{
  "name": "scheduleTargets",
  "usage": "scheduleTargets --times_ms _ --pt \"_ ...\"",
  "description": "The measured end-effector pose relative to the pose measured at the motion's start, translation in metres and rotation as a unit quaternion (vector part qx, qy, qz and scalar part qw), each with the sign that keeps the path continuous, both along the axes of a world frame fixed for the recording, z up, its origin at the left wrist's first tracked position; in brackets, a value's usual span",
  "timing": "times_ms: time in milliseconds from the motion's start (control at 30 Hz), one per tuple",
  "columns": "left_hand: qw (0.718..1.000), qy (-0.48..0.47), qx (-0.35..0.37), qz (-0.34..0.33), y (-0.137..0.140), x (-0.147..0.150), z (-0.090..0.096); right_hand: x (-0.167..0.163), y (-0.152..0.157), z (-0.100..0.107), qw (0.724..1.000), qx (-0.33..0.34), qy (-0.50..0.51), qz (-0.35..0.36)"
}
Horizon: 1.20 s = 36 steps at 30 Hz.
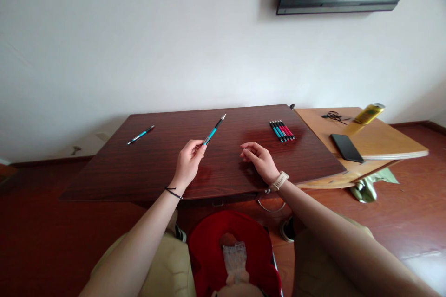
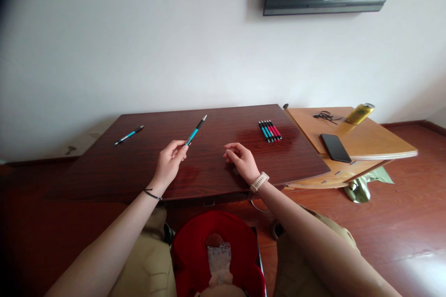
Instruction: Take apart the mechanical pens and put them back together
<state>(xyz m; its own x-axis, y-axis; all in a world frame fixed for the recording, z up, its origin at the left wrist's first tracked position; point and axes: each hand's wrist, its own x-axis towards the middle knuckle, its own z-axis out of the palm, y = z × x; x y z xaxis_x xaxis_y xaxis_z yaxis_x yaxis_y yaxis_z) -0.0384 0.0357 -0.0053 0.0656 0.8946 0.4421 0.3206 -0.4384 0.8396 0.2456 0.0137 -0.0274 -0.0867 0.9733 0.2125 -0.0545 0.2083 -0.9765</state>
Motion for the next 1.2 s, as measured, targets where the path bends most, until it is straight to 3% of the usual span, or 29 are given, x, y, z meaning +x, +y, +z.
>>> scheduleTargets --times_ms 1200 --pt "1.000 0.006 -0.011 0.002 -0.0018 0.0020 0.0062 -0.0020 -0.0012 0.0028 1.000 0.001 -0.013 0.003"
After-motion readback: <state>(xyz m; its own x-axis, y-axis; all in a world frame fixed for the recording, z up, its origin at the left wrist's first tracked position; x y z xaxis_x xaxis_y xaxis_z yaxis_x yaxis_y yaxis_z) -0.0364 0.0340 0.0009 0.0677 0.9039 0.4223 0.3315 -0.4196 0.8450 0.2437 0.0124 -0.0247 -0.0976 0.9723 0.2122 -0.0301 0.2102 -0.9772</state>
